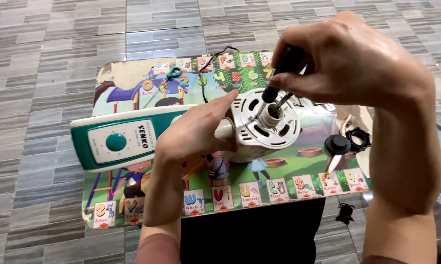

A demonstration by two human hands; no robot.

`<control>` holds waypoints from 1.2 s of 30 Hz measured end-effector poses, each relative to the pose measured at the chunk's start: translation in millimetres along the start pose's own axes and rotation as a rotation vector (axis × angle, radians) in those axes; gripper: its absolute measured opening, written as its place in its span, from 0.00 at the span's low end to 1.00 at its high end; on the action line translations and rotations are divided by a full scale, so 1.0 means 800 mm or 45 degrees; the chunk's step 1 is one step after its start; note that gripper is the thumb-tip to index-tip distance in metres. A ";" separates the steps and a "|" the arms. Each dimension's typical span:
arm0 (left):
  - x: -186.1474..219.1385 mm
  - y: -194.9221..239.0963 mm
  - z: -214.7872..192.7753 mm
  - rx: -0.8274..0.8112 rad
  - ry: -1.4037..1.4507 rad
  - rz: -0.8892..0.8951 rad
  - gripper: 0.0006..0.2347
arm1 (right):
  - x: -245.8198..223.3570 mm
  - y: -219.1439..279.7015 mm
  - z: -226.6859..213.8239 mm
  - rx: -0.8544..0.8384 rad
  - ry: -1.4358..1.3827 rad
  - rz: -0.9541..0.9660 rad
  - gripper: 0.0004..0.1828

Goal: The person uses a screwdriver to tighten screws on the motor housing of a handheld appliance. They repeatedly adjust the screwdriver and rotate the housing to access different screw locations.

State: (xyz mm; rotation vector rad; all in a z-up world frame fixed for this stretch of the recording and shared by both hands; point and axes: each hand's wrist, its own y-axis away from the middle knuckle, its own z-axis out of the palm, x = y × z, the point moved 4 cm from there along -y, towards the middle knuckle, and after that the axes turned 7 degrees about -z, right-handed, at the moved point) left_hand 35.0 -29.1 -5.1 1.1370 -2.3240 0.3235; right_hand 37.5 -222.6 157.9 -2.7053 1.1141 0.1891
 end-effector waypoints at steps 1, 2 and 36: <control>0.001 0.001 -0.002 -0.008 0.028 -0.010 0.50 | -0.001 0.000 -0.001 0.000 0.023 0.001 0.08; 0.002 0.002 -0.002 -0.001 0.022 -0.015 0.50 | 0.000 0.000 0.000 0.005 0.024 -0.009 0.08; 0.043 -0.019 0.019 0.869 -0.030 0.107 0.10 | 0.012 0.018 0.064 0.513 -0.443 -0.044 0.16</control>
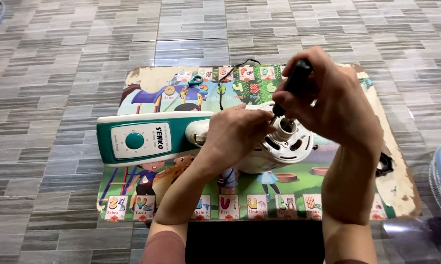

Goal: The person uses a screwdriver to tighten screws on the motor housing of a handheld appliance. They repeatedly adjust the screwdriver and rotate the housing to access different screw locations.

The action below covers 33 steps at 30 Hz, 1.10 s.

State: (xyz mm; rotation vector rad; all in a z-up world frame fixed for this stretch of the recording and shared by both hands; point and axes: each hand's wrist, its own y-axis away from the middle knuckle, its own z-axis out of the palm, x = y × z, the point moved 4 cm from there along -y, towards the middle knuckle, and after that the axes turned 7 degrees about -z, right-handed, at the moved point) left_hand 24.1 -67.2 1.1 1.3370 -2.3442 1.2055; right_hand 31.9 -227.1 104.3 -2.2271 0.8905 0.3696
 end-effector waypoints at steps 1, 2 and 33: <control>0.000 0.000 0.002 0.012 -0.041 -0.006 0.10 | 0.000 0.001 0.001 0.005 0.032 -0.031 0.17; 0.002 0.000 0.001 0.008 -0.050 -0.008 0.10 | 0.001 0.002 0.004 0.010 0.023 -0.033 0.17; 0.022 -0.004 -0.004 0.062 -0.162 0.063 0.07 | 0.040 0.024 0.027 0.294 -0.544 -0.265 0.09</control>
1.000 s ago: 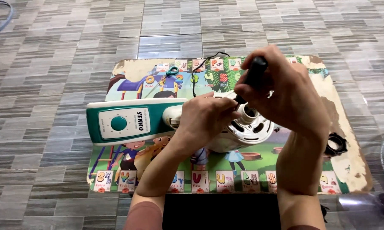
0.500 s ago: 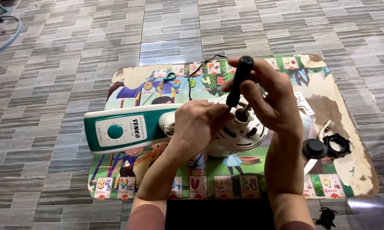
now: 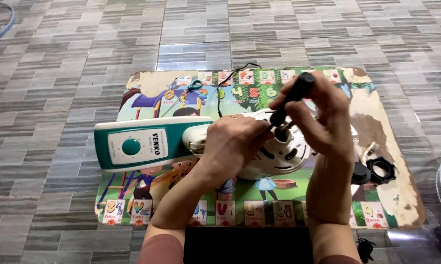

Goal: The person uses a screwdriver to tighten screws on the motor housing of a handheld appliance. They repeatedly adjust the screwdriver and rotate the housing to access different screw locations.

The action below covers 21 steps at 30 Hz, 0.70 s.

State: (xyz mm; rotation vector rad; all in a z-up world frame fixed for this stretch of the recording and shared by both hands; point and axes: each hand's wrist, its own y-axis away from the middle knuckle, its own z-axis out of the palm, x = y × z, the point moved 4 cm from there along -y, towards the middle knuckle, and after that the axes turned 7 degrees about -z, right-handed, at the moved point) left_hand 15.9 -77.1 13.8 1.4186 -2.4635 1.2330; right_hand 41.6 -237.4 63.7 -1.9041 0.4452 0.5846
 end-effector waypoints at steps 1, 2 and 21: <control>0.001 0.001 0.000 0.013 0.029 0.027 0.09 | 0.003 0.001 -0.001 0.023 -0.042 -0.039 0.09; 0.003 0.002 -0.002 0.013 0.025 0.019 0.09 | 0.000 0.002 -0.002 0.019 -0.050 -0.038 0.09; 0.003 0.002 0.000 -0.108 -0.014 -0.011 0.09 | -0.018 0.005 0.006 -0.018 -0.023 -0.010 0.19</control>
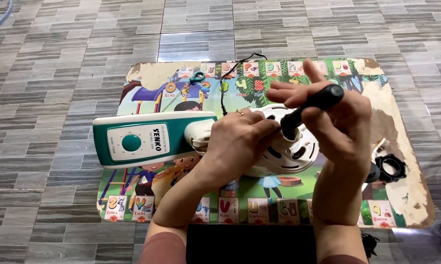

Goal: The person uses a screwdriver to tighten screws on the motor housing of a handheld appliance. They repeatedly adjust the screwdriver and rotate the housing to access different screw locations.

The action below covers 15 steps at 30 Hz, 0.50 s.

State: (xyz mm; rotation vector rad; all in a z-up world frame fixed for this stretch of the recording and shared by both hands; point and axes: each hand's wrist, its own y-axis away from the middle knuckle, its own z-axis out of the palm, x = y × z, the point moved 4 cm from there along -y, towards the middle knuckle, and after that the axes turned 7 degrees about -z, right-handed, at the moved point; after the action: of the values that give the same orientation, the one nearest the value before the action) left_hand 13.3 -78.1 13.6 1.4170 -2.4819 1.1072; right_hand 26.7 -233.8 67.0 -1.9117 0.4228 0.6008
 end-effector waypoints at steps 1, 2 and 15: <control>-0.001 0.000 0.000 -0.012 0.019 -0.018 0.10 | 0.006 0.006 0.000 0.072 -0.073 0.011 0.11; -0.003 0.000 0.002 -0.016 0.023 -0.014 0.10 | 0.009 0.007 0.003 0.077 -0.069 0.014 0.11; -0.008 -0.007 -0.006 -0.180 0.115 -0.040 0.07 | -0.004 -0.003 0.001 0.039 0.134 0.028 0.12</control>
State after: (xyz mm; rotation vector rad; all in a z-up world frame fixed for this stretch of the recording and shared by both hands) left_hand 20.2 -72.4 17.6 1.3317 -2.4138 0.9475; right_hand 25.1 -231.8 70.3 -1.9169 0.5178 0.5069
